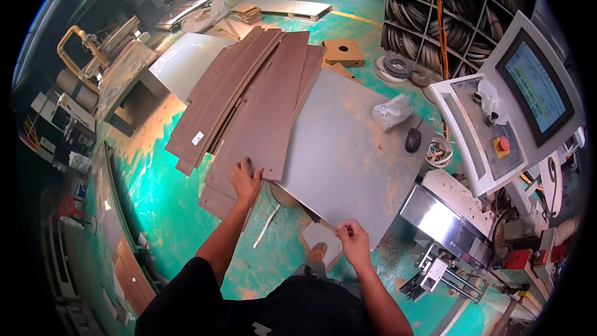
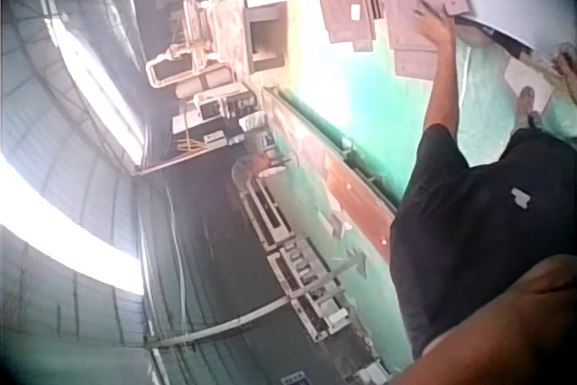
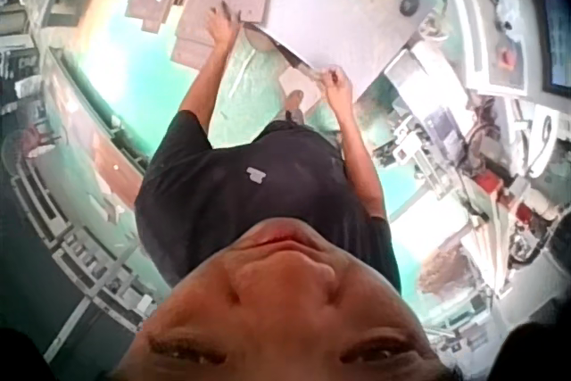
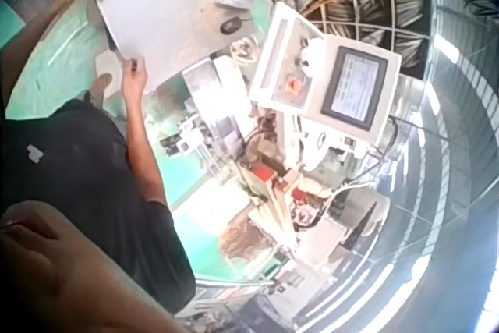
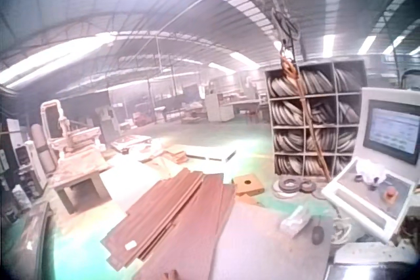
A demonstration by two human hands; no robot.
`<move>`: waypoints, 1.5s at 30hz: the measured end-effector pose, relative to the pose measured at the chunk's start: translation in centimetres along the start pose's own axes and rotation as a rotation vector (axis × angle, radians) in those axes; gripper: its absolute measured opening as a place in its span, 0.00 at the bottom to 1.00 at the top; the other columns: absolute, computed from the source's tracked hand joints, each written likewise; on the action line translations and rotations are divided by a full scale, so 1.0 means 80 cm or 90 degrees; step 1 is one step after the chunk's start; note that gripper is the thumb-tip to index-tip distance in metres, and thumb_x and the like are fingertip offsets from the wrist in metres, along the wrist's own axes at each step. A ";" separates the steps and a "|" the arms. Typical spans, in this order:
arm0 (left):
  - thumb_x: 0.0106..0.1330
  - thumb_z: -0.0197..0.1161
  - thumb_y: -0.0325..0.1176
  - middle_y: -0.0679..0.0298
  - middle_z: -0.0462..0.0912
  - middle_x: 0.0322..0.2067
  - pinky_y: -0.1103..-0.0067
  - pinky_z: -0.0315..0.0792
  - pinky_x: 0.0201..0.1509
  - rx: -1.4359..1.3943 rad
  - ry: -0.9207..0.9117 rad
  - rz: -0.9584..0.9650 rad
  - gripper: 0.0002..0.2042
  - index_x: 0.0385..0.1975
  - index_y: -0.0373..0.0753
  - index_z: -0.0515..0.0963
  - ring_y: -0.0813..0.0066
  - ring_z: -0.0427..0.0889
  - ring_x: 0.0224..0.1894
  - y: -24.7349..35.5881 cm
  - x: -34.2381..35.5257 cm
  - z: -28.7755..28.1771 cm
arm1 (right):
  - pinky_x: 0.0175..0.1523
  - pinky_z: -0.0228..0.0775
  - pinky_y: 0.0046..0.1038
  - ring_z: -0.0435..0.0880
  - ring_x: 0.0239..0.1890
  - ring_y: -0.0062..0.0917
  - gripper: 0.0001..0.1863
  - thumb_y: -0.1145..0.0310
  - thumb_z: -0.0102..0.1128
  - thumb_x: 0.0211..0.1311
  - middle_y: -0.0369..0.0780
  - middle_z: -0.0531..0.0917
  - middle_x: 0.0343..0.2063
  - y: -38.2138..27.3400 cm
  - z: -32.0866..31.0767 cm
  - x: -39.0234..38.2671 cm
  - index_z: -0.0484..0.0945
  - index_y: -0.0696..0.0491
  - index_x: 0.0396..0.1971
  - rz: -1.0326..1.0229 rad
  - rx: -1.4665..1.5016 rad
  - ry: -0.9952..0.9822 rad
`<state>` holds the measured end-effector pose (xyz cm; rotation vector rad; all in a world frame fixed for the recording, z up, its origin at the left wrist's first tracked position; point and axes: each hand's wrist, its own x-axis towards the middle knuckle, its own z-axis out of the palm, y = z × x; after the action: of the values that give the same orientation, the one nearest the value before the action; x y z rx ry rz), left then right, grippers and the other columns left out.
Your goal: The person processes wooden panels using an edge-banding machine, picking up various panels from a stack, feeding them into the machine, and then placing the finished pieces on a conveyor belt.
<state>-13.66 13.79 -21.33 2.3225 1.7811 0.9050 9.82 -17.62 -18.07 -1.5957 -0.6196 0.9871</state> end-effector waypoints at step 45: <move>0.76 0.54 0.58 0.61 0.70 0.68 0.60 0.61 0.75 -0.672 -1.335 -0.446 0.35 0.71 0.38 0.62 0.61 0.69 0.70 0.401 -0.343 -0.046 | 0.44 0.67 0.24 0.72 0.34 0.19 0.28 0.45 0.49 0.79 0.34 0.78 0.31 0.182 0.115 -0.768 0.79 0.59 0.36 0.300 0.123 1.380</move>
<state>7.90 -22.39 -16.47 0.6743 0.5229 -0.5971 -31.16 -66.44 -15.67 -1.6580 1.3026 -0.6941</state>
